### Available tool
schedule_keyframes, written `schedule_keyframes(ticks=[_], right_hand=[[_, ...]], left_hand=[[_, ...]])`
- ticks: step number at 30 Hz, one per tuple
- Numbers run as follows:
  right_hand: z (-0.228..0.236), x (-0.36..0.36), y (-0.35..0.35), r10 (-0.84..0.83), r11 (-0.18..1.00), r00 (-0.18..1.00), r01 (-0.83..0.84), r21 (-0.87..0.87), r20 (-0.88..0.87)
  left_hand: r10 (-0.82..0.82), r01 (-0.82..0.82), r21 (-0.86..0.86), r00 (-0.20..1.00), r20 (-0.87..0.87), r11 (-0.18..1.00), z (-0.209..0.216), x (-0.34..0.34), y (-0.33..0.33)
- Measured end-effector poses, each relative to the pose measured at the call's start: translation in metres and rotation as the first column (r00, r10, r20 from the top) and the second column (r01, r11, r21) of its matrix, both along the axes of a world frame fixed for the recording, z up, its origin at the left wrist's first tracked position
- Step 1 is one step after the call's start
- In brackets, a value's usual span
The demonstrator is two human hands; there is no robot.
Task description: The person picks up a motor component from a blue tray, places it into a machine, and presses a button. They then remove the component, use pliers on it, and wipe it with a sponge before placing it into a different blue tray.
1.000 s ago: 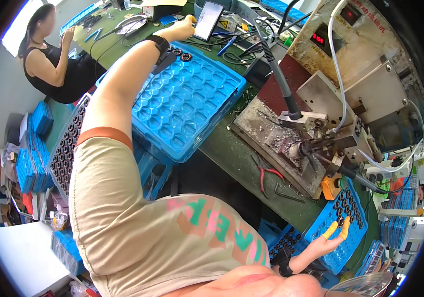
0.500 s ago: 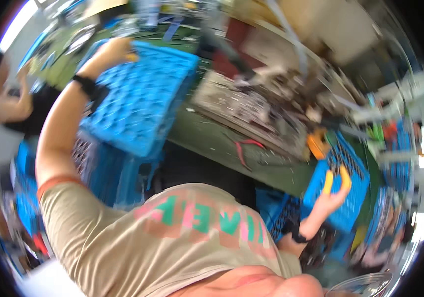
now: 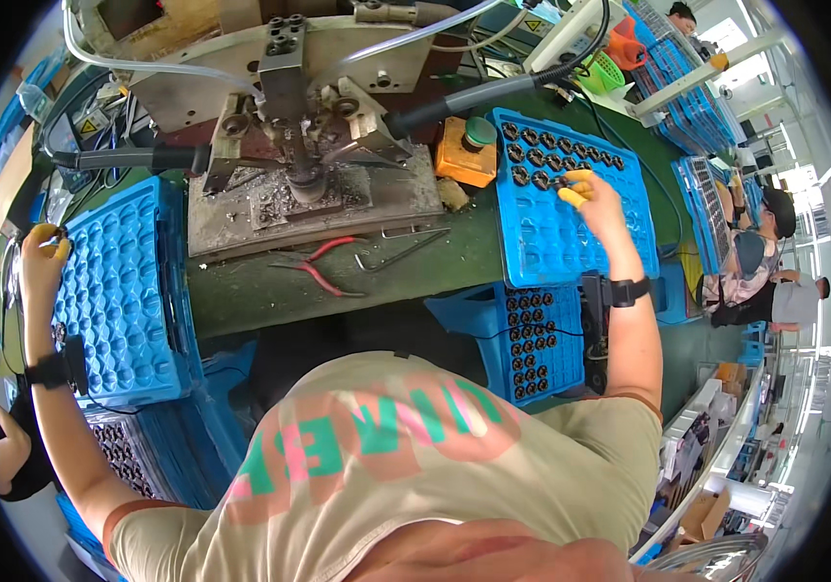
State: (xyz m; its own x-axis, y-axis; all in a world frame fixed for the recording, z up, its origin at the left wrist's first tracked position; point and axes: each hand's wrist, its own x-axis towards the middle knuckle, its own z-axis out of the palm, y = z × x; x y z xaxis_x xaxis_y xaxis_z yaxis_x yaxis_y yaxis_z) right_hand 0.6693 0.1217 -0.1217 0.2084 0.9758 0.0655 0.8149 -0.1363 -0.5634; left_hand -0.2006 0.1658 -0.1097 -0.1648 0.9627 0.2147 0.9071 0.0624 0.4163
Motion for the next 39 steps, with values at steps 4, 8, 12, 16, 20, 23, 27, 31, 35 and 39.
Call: schedule_keyframes(ticks=[4,8,12,16,20,23,27,31,35,39], right_hand=[[-0.012,0.007,0.001,-0.030,1.000,0.986,0.030,0.006,0.163],[0.005,-0.017,-0.016,-0.040,0.990,0.987,0.019,0.138,0.154],[0.030,-0.089,-0.046,-0.009,0.940,0.993,-0.033,0.339,0.121],[0.022,-0.167,-0.062,0.127,0.787,0.990,-0.140,0.601,0.064],[0.005,-0.231,-0.039,0.426,0.795,0.854,-0.196,0.574,-0.298],[0.013,-0.275,-0.015,0.519,0.802,0.764,-0.281,0.527,-0.383],[0.025,-0.311,0.013,0.572,0.756,0.779,-0.379,0.535,-0.257],[0.022,-0.313,0.018,0.539,0.753,0.801,-0.320,0.575,-0.260],[0.022,-0.293,0.003,0.562,0.772,0.716,-0.273,0.575,-0.414],[0.014,-0.268,-0.021,0.484,0.823,0.761,-0.227,0.521,-0.432]], left_hand=[[0.027,-0.063,0.126,0.963,0.268,0.990,0.031,0.040,-0.052],[-0.094,-0.037,0.245,0.859,0.503,0.969,0.051,0.072,-0.119],[-0.094,-0.149,0.366,0.817,0.569,0.918,0.058,0.142,-0.155],[-0.133,-0.184,0.353,0.693,0.708,0.918,0.030,0.185,-0.160],[-0.195,-0.088,0.295,0.569,0.799,0.952,0.024,0.245,-0.151],[-0.282,0.016,0.320,0.514,0.810,0.947,0.019,0.281,-0.143],[-0.291,0.114,0.285,0.631,0.719,0.952,0.024,0.301,-0.141],[-0.274,0.139,0.262,0.747,0.606,0.955,0.025,0.316,-0.127],[-0.409,0.202,0.458,0.814,0.413,0.866,0.026,0.352,-0.086],[-0.495,0.264,0.522,0.784,0.374,0.811,0.020,0.378,-0.050]])
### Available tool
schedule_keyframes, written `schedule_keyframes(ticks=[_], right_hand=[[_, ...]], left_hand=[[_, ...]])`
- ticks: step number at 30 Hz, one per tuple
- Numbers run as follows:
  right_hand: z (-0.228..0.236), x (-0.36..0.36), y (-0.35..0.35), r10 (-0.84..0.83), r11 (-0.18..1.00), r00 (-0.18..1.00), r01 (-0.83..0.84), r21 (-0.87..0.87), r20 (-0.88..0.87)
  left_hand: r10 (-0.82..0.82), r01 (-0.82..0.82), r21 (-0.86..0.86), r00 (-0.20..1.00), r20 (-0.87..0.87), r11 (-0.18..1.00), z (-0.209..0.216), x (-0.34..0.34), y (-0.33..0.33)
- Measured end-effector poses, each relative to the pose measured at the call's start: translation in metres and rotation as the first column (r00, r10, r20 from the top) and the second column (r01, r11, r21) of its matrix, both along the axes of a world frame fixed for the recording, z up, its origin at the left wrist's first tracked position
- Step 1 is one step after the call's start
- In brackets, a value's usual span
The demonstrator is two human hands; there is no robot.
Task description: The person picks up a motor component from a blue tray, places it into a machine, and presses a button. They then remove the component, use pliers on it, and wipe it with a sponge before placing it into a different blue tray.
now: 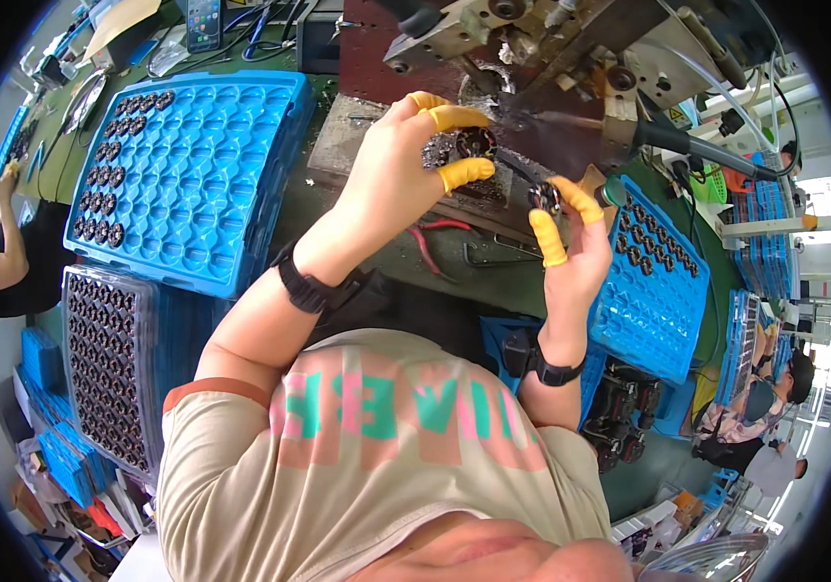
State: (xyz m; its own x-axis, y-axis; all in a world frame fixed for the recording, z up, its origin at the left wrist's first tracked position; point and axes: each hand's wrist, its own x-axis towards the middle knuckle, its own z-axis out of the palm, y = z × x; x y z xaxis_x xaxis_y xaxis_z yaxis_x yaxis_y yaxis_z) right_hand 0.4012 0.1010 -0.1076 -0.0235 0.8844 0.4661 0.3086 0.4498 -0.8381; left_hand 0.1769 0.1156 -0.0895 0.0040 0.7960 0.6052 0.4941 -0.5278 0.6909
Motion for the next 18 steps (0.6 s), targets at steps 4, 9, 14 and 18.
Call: schedule_keyframes(ticks=[4,9,14,18], right_hand=[[-0.011,0.022,-0.013,-0.036,0.999,0.999,0.035,-0.029,-0.041],[-0.015,0.030,-0.010,-0.037,0.999,0.999,0.037,-0.010,-0.033],[-0.011,0.028,-0.007,-0.057,0.998,0.998,0.057,0.000,0.042],[-0.008,0.037,0.009,-0.385,0.897,0.839,0.243,0.369,0.385]], left_hand=[[-0.073,0.070,-0.101,0.997,-0.025,0.992,-0.004,0.001,0.013],[-0.132,0.131,-0.162,0.991,0.006,0.978,-0.005,0.003,0.019],[-0.162,0.151,-0.185,0.986,-0.048,0.971,-0.001,0.001,0.019],[-0.044,0.026,-0.127,0.989,-0.142,0.992,-0.006,0.010,0.010]])
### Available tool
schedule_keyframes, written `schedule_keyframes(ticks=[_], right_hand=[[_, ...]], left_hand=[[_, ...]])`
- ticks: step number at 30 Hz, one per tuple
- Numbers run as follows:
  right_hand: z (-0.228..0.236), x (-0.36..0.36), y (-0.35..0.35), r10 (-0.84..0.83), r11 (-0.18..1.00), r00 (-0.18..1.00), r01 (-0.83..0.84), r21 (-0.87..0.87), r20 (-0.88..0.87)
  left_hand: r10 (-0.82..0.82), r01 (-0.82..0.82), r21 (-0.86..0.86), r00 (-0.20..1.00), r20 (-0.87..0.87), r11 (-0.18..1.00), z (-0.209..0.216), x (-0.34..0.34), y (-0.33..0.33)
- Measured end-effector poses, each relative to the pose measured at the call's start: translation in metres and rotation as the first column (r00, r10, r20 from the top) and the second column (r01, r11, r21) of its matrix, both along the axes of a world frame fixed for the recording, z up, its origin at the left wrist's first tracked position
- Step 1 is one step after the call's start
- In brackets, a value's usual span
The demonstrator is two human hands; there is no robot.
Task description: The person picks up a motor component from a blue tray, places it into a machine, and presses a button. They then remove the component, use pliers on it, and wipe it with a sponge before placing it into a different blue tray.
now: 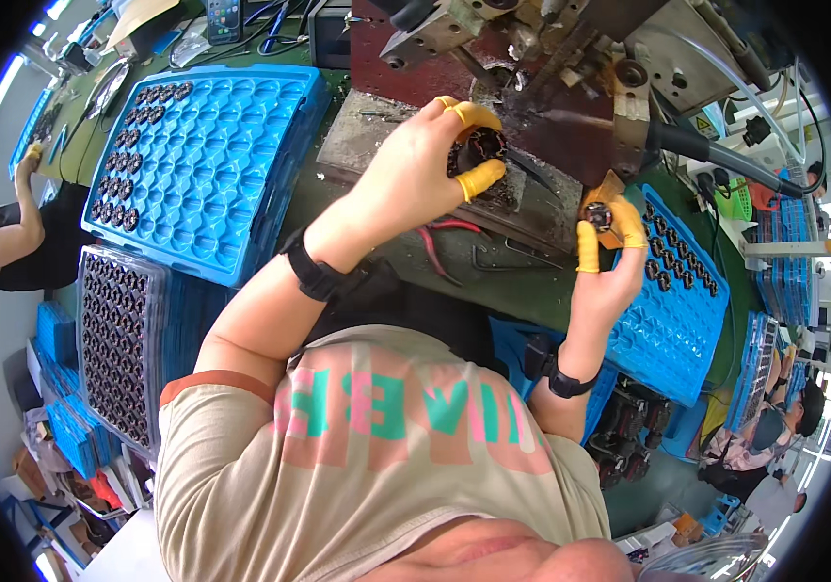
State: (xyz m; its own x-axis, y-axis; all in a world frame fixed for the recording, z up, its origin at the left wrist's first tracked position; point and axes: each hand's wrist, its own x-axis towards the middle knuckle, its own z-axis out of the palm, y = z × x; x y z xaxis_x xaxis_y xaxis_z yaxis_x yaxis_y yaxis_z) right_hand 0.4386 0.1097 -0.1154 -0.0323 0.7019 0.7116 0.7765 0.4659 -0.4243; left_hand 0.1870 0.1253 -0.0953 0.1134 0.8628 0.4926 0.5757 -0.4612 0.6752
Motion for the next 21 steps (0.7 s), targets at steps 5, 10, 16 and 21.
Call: schedule_keyframes(ticks=[5,10,16,21], right_hand=[[-0.006,0.010,0.013,-0.056,0.998,0.991,0.057,0.002,0.121],[-0.011,0.017,0.007,-0.131,0.991,0.964,0.131,0.017,0.231],[-0.008,0.021,0.008,-0.089,0.991,0.994,0.094,-0.093,0.058],[0.003,0.014,-0.027,0.189,0.825,0.506,-0.546,-0.143,-0.842]], left_hand=[[0.082,-0.080,0.059,0.996,-0.030,0.995,0.001,-0.014,-0.034],[0.033,-0.077,-0.187,0.973,-0.230,0.979,0.034,-0.082,-0.075],[0.145,-0.343,-0.375,0.874,-0.464,0.862,0.048,-0.202,-0.094],[0.245,-0.498,-0.317,0.771,-0.588,0.807,0.021,-0.362,-0.054]])
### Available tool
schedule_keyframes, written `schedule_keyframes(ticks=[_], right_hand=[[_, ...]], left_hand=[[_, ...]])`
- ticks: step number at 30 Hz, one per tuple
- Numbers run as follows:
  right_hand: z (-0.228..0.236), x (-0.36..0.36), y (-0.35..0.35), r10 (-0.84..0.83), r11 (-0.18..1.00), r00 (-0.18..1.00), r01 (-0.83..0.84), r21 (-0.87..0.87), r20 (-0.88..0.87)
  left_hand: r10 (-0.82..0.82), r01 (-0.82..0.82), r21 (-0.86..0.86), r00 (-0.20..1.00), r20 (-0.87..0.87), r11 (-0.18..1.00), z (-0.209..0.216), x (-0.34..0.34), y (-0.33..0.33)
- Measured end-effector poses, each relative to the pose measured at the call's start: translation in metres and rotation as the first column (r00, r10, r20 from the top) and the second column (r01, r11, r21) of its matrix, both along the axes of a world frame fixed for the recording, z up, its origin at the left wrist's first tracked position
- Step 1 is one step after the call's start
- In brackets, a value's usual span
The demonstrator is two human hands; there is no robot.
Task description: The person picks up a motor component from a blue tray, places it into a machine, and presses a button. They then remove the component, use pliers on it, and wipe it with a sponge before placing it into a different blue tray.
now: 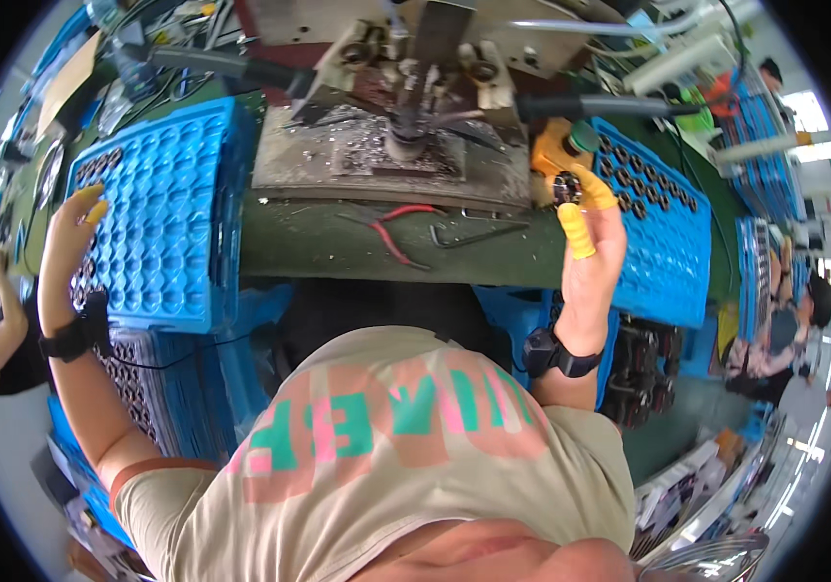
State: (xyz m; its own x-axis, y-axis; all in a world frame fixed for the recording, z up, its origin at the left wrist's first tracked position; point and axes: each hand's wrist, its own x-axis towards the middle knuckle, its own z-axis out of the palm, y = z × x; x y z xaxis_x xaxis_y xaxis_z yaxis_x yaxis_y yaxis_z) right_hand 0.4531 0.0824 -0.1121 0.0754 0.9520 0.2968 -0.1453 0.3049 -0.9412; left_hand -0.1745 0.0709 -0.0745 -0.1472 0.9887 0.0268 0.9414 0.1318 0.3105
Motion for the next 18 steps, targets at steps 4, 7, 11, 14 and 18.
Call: schedule_keyframes(ticks=[4,7,11,14,18], right_hand=[[0.005,-0.005,-0.016,0.105,0.992,0.987,-0.112,-0.052,-0.123],[0.012,-0.005,-0.025,0.161,0.985,0.979,-0.167,-0.040,-0.126],[0.018,-0.006,-0.031,0.178,0.980,0.972,-0.188,-0.056,-0.156],[0.017,-0.010,-0.031,0.124,0.991,0.988,-0.128,-0.038,-0.094],[0.019,-0.015,-0.032,-0.107,0.993,0.948,0.089,0.074,0.300]], left_hand=[[0.035,-0.019,0.077,0.978,-0.208,0.997,-0.039,-0.075,0.048],[-0.096,0.108,0.046,0.972,-0.215,0.993,-0.065,-0.093,0.062],[-0.072,0.067,-0.027,0.935,-0.347,0.997,-0.070,-0.076,0.073],[-0.018,0.011,-0.021,0.930,-0.368,1.000,-0.068,-0.078,0.073],[0.001,0.023,0.078,0.955,-0.297,0.997,-0.067,-0.088,0.079]])
